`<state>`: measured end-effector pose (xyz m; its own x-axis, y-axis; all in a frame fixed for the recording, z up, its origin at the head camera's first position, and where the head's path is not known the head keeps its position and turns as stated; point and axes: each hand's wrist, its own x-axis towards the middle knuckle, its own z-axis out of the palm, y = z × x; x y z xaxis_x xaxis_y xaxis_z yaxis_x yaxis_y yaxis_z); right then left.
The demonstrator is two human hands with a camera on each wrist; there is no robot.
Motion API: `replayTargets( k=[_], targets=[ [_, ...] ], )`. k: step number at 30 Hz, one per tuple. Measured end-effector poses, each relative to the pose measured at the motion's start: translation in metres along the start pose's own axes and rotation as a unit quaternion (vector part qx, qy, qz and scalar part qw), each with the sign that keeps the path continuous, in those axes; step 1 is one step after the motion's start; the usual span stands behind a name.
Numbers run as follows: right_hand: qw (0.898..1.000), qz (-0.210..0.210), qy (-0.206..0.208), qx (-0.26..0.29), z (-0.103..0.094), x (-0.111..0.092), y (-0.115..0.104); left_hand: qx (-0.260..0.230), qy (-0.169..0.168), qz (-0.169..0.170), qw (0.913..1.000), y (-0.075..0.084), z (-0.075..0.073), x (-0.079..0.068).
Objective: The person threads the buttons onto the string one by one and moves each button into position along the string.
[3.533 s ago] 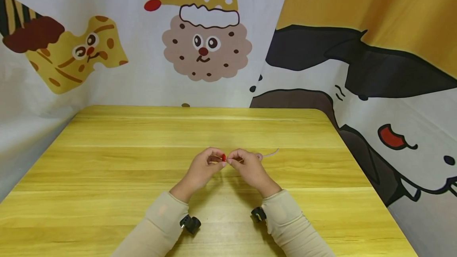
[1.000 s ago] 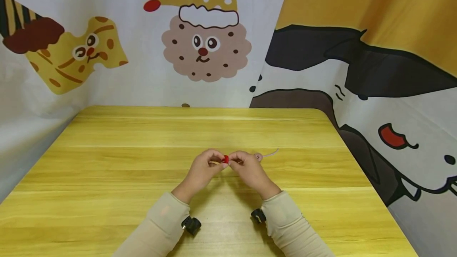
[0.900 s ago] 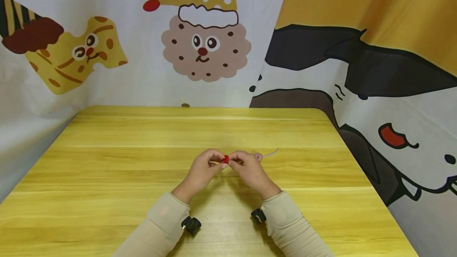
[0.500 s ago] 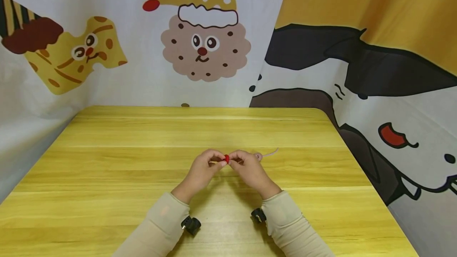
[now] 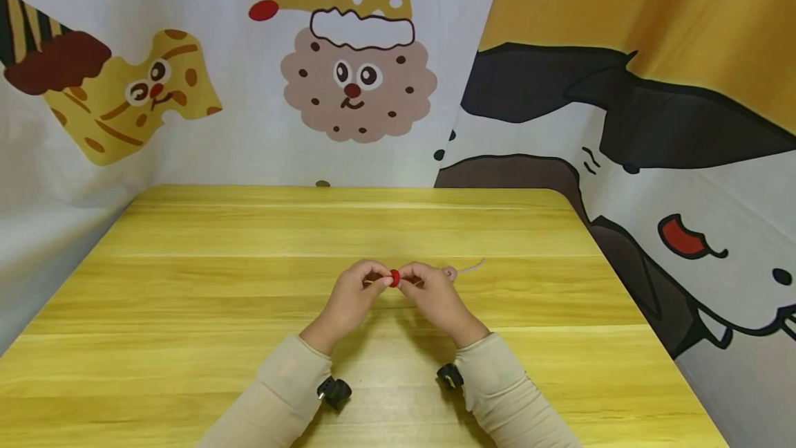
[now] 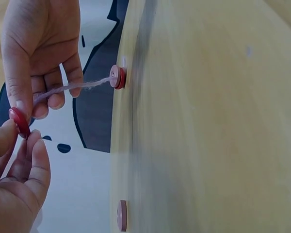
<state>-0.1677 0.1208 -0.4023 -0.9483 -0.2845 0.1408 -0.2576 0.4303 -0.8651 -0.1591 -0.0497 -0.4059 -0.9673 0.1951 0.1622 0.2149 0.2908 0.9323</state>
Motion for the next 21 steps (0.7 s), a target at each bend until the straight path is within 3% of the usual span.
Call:
replayTargets(
  k=[21],
  targets=[
    [1.0,0.002,-0.001,-0.003,0.002,-0.0012,-0.0004,-0.013,0.004,-0.02,0.9997,0.0005,-0.0005,0.0017]
  ],
)
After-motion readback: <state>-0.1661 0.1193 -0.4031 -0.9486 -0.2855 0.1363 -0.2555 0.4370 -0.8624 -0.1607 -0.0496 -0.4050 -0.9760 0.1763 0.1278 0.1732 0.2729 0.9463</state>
